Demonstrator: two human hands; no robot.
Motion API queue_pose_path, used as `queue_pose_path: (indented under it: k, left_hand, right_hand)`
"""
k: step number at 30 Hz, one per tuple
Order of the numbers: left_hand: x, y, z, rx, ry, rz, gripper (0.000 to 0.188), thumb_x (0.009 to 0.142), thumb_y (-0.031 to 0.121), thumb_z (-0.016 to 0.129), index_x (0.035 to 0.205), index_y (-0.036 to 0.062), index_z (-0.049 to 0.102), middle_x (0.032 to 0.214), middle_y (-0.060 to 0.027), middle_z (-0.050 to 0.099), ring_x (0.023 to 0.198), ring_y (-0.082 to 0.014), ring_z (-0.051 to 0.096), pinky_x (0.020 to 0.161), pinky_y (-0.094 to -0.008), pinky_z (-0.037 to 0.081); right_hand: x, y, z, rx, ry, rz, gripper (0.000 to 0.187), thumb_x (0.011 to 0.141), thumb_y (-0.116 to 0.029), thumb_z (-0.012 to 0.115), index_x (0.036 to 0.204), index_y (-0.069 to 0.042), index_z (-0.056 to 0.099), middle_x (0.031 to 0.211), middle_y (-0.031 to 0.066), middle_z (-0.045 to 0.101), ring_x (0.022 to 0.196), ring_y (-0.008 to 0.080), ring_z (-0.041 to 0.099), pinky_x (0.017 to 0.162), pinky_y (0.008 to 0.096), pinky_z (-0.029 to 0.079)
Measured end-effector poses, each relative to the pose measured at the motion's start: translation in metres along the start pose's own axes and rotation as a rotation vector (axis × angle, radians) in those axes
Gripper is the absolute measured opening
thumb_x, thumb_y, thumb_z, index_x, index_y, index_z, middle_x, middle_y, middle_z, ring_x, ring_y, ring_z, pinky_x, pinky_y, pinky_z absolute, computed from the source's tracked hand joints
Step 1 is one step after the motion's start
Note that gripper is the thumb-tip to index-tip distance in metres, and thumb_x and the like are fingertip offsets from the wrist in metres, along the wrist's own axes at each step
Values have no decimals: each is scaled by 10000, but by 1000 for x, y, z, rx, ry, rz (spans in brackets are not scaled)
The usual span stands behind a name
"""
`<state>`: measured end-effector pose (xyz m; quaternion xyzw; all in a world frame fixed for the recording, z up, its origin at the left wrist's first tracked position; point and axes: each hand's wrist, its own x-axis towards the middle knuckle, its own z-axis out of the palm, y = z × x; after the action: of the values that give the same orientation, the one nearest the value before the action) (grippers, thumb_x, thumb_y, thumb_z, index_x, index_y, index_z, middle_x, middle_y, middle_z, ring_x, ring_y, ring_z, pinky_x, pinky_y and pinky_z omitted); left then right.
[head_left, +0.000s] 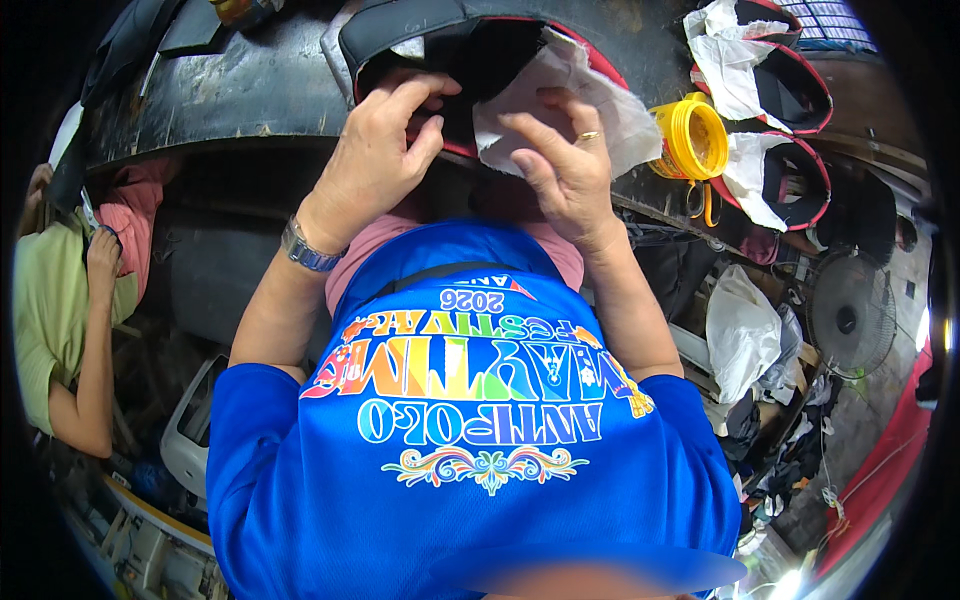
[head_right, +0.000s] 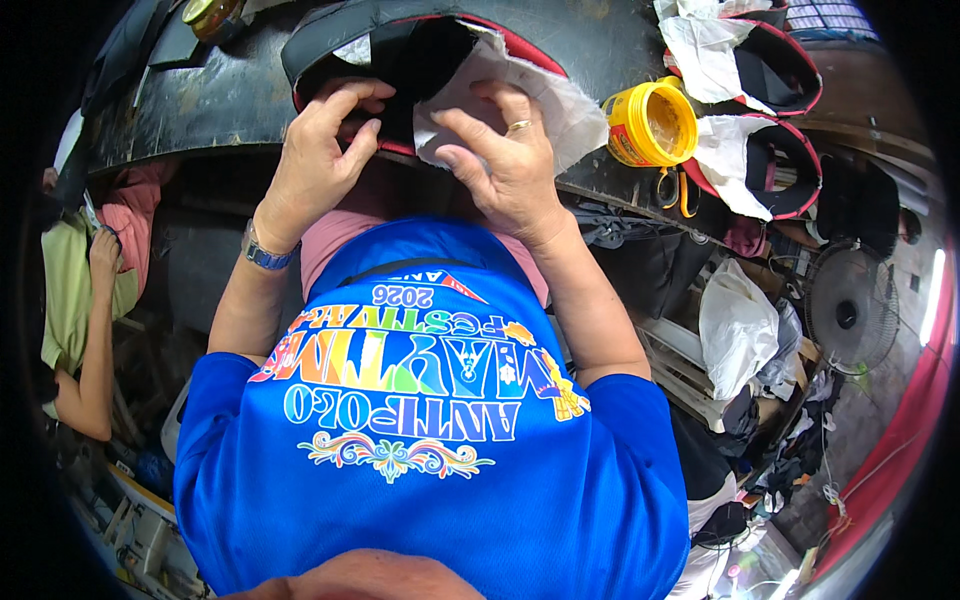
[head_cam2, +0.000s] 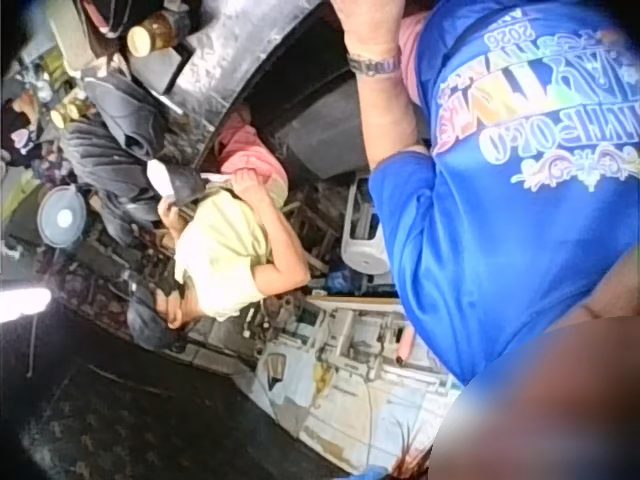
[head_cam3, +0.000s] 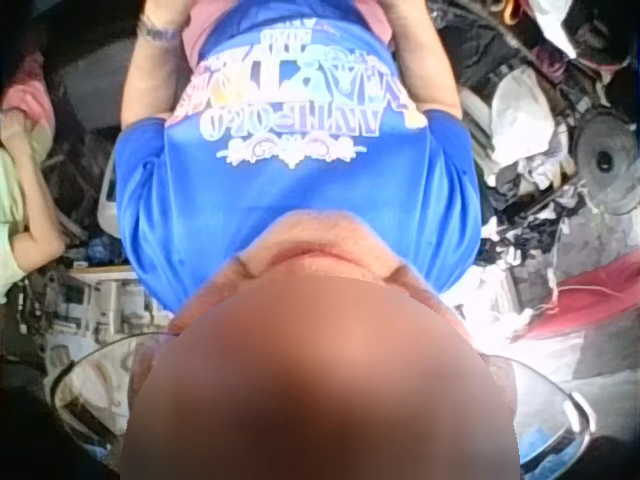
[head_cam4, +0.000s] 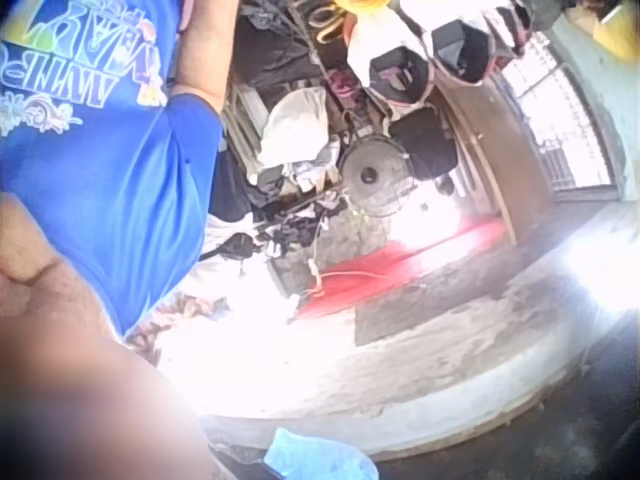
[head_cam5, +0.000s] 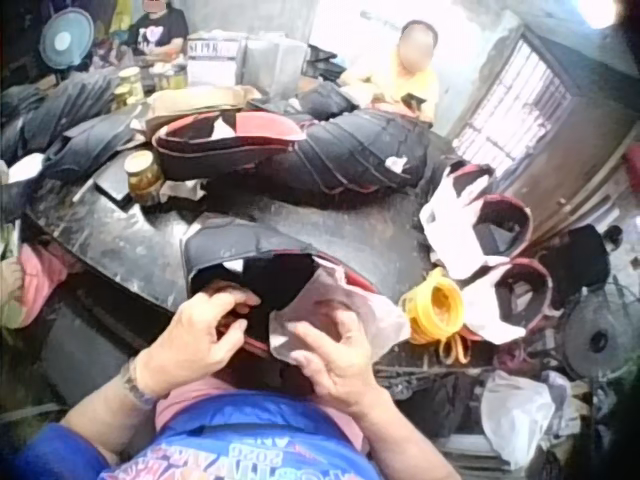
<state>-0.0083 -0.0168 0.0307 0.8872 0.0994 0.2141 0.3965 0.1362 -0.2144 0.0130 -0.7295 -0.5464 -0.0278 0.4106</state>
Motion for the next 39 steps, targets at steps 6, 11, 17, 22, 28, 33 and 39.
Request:
queue_pose_path:
  k: [6,11,17,22,28,33,39]
  left_hand:
    - [-1,-3,1,-32,5,-22,350,897,-28,624,1241,22,662,1112,-146,695,1005,-249,719,858,-337,614]
    - [-1,-3,3,-64,20,-26,353,906,-41,614,1251,18,658,1125,-139,692,1039,-234,711,859,-332,621]
    - [0,0,3,-105,19,-45,357,917,-44,603,1266,17,653,1134,-135,688,1047,-227,711,866,-328,623]
    - [1,-1,1,-109,11,-52,354,919,-36,602,1264,21,656,1125,-141,694,1029,-230,718,866,-330,618]
    - [3,-2,-1,-6,15,27,352,910,-27,609,1255,25,661,1091,-150,721,998,-235,731,831,-332,602]
    - [5,-1,1,-74,20,-6,341,911,-11,611,1245,22,666,1087,-157,731,981,-254,736,854,-353,583]
    - [4,-4,3,-81,38,-17,325,914,-3,610,1232,18,671,1034,-157,737,966,-261,739,845,-352,566]
  right_hand:
    - [-1,3,12,-371,-84,-76,384,911,-458,699,1166,-179,764,1444,177,519,1339,407,442,1106,510,372]
    - [-2,-2,13,-340,-117,-70,431,890,-554,682,1201,-267,763,1458,181,503,1359,412,413,1149,537,290]
    - [-2,-13,20,-330,-192,-114,458,883,-620,645,1235,-345,750,1461,170,497,1381,391,383,1185,593,155]
    - [-9,-26,17,-188,-278,-168,445,852,-617,689,1185,-336,782,1499,149,491,1400,383,360,1198,591,128]
    - [-6,-28,-13,115,17,-119,367,874,-491,721,1071,-196,814,1320,146,584,1265,362,466,1113,509,334]
    - [4,-17,9,-579,-138,-30,556,920,-611,605,1334,-250,688,1604,164,369,1506,418,242,1174,626,208]
    - [-10,-12,26,-616,-238,8,619,902,-665,572,1411,-316,622,1676,145,244,1573,402,102,1199,694,50]
